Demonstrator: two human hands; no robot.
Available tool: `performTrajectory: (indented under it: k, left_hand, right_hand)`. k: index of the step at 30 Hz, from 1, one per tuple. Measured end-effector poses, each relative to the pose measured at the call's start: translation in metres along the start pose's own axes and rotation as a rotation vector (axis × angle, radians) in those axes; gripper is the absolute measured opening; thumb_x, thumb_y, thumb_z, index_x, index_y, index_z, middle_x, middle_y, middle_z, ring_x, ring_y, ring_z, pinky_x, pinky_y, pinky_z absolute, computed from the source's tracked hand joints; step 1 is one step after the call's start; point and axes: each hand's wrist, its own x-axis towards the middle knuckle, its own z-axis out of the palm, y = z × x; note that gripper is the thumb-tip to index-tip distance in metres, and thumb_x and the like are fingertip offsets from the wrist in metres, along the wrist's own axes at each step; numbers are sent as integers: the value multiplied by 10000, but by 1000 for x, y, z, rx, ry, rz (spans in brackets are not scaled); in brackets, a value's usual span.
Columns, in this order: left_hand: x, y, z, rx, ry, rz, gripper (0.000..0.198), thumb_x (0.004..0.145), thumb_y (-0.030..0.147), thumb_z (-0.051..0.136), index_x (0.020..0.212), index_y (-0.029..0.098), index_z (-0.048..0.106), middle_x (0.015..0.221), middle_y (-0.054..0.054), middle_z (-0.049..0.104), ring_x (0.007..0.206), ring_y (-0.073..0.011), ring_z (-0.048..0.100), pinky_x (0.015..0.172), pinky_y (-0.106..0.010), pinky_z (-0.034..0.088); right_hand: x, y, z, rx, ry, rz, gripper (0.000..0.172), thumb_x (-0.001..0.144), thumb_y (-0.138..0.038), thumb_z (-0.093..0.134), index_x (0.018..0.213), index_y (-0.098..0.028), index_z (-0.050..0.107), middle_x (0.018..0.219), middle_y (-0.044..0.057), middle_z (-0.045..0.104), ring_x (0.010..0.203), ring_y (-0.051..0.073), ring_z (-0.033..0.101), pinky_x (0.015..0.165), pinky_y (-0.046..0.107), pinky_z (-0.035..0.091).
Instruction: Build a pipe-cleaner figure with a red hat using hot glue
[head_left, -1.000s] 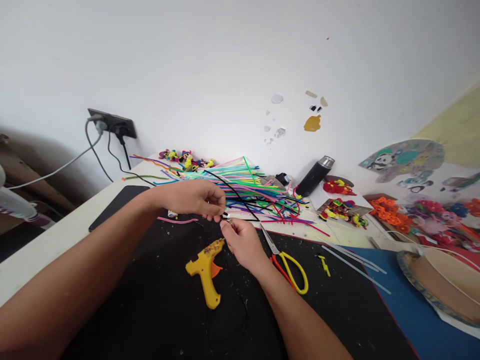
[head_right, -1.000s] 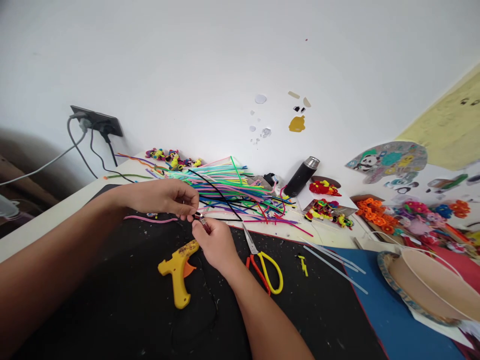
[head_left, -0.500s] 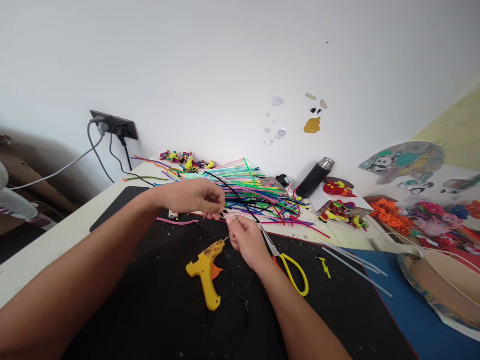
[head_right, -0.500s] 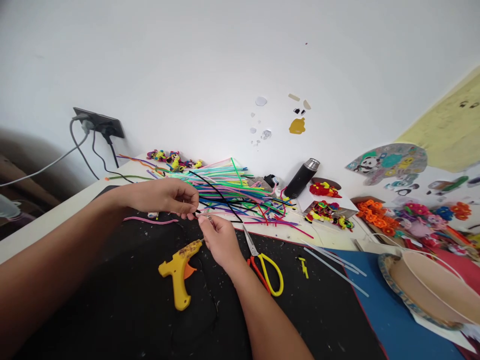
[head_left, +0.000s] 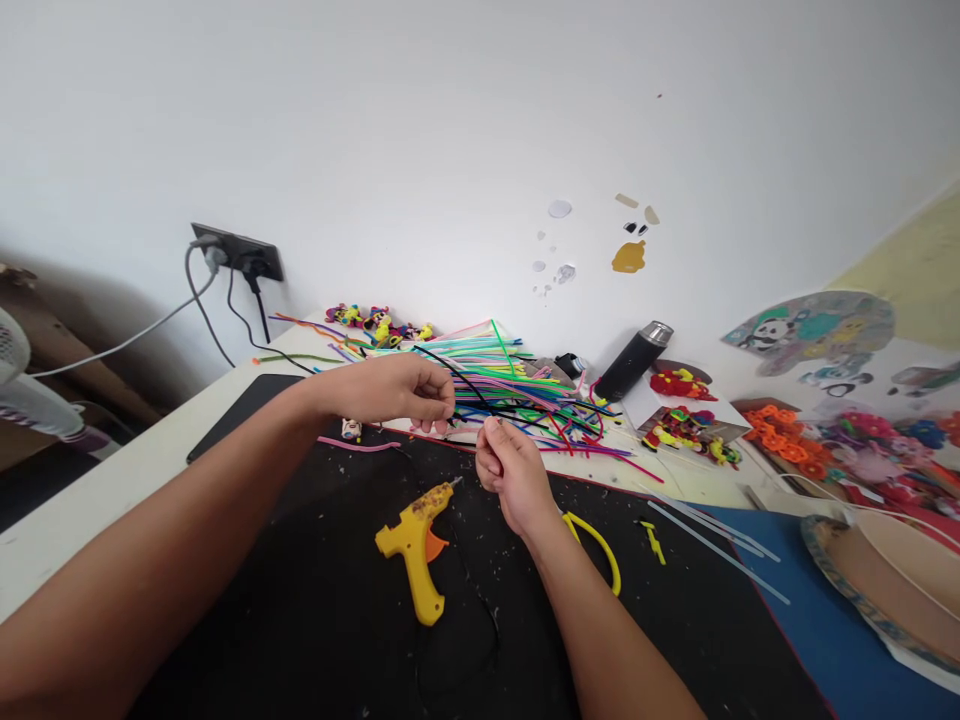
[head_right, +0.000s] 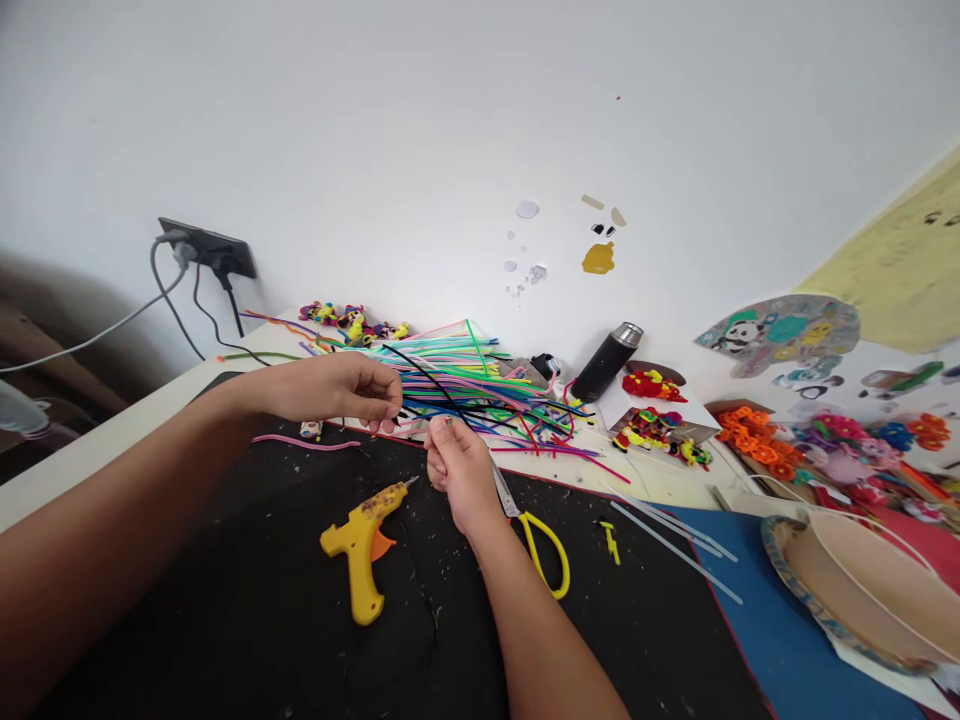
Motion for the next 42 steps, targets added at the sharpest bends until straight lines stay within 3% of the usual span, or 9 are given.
performTrajectory:
  k: [7, 31, 37, 42]
  left_hand:
    - [0, 1, 0, 17, 2, -6, 121, 900, 288, 583, 857, 187, 633, 825, 13, 715, 720, -119, 609, 627, -213, 413]
    - [3, -3, 2, -13, 25, -4, 141, 878, 315, 595, 864, 188, 654, 828, 0, 726, 755, -143, 644, 679, -229, 472]
    - [5, -6, 4, -1, -2, -1, 156, 899, 321, 588, 861, 188, 660, 822, 4, 730, 728, -129, 636, 655, -217, 465]
    - [6, -5, 6, -10, -22, -5, 155, 899, 316, 596, 849, 182, 656, 803, 2, 707, 719, -126, 625, 640, -208, 471]
  right_hand:
    - [1, 1, 2, -8, 23, 6, 474, 796, -614, 786, 775, -185, 587, 504, -113, 331, 402, 38, 216, 423, 225, 116]
    - [-2, 7, 2, -117, -85, 34, 520, 824, -681, 725, 752, -187, 579, 513, -111, 300, 421, 49, 203, 428, 228, 134]
    - [-5, 8, 5, -188, -128, 34, 588, 824, -751, 670, 663, -212, 498, 504, -107, 263, 422, 62, 195, 429, 244, 140]
    - [-7, 12, 5, -412, -63, -44, 562, 921, -664, 591, 627, -230, 390, 522, -77, 326, 456, 86, 270, 462, 258, 196]
